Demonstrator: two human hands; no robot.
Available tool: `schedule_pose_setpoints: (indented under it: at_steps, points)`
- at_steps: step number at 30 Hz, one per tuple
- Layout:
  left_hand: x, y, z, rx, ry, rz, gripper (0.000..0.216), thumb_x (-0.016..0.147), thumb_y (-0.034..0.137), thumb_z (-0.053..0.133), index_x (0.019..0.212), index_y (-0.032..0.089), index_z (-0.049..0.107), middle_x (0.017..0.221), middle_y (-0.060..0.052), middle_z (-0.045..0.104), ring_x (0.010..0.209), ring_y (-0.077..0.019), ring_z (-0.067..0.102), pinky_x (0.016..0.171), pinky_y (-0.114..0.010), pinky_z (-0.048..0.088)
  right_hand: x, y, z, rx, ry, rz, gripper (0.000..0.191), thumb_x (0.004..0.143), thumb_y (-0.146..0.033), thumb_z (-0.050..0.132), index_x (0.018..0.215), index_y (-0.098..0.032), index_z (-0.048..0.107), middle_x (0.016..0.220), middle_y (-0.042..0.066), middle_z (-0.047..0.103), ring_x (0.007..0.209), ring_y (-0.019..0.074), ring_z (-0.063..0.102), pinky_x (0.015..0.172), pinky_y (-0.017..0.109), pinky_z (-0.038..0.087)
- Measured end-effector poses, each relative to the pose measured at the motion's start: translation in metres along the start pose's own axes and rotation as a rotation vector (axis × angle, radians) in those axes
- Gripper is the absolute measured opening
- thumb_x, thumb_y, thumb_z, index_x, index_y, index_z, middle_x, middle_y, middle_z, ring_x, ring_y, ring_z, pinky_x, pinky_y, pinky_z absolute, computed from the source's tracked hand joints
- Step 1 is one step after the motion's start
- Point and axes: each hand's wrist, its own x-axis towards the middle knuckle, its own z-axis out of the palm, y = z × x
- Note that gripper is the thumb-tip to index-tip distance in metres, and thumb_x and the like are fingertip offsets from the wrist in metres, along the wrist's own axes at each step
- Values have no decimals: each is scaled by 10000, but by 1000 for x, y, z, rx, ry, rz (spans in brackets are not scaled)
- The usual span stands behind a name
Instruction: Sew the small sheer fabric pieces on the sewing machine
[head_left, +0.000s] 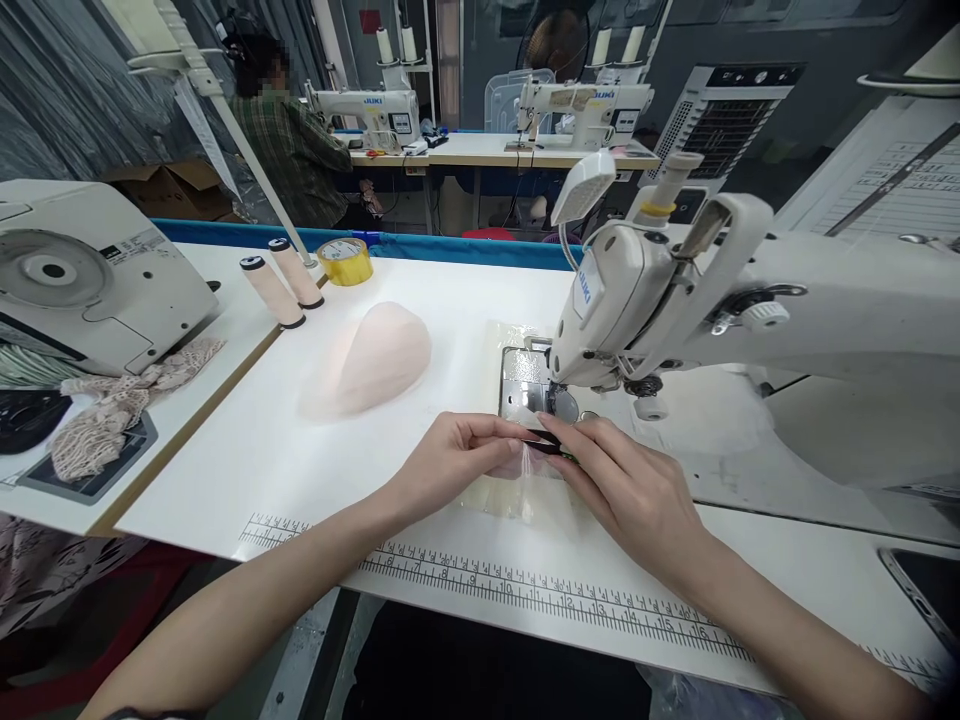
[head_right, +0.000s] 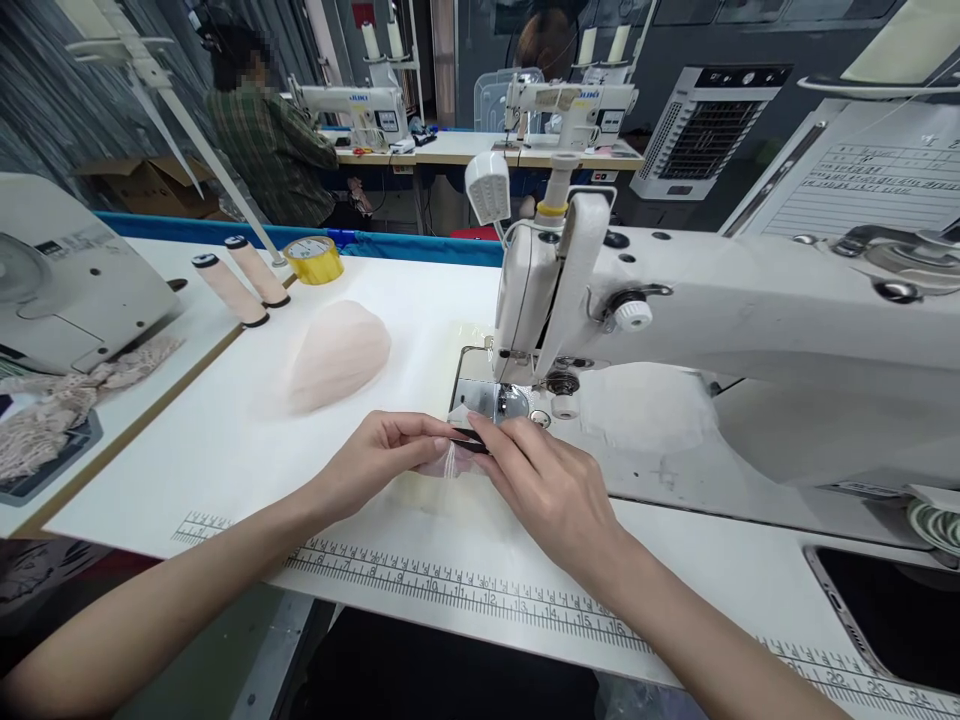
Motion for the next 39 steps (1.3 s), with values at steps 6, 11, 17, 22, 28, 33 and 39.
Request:
schedule_pose_setpoints:
  at_steps: [6,11,17,22,28,33,39]
  points:
    - [0,-1,0,1,-12,-33,233,858,311,636,1030,197,744,939,-57,749,870,-163,688,854,-312,545,-2,0,1,-42,13,-44,390,914,-131,597,1295,-116,514,832,34,636,641,101,569,544,214,447]
    - [0,-2,0,-20,-21,-27,237,864,302,634,1054,207,739,950,-51,751,870,-153,688,849,-294,543,-4,1,2,-39,15,-69,399,878,-7,559,1256,-131,541,835,26,650,631,93,546,532,210,422]
    - [-1,1,1,-16,-14,-48,238,861,322,647,1038,194,740,1027,-70,746,957,-184,692,896,-317,544,-4,1,0,-17,31,-63,354,886,3,522,1212,-126,572,796,23,640,594,90,533,512,211,414]
    - [0,0,0,-56,-16,-38,422,871,355,651,1275,239,619,1064,-73,742,1021,-202,688,922,-355,546,2,-1,-8,258,20,152,305,937,-139,547,1241,-165,567,855,49,638,644,101,575,519,206,457]
    - [0,-5,-4,-100,-53,-36,311,863,366,661,1146,244,703,1189,-75,697,1071,-215,668,887,-328,567,7,-8,-19,518,-17,299,237,880,-220,652,1115,-210,633,884,50,680,731,148,622,583,256,521]
    - [-2,-3,-3,-165,-87,-79,339,858,335,673,1174,215,688,1258,-84,659,1082,-224,664,935,-354,559,5,-18,-26,576,-56,285,132,873,-188,657,998,-228,651,786,-2,699,598,105,616,528,222,491]
    - [-5,1,-1,-180,-116,-76,398,832,281,708,1223,228,655,1266,-75,655,1080,-220,668,958,-358,554,-1,-30,-15,401,4,187,240,831,-181,702,1050,-197,605,849,10,733,631,114,652,570,234,491]
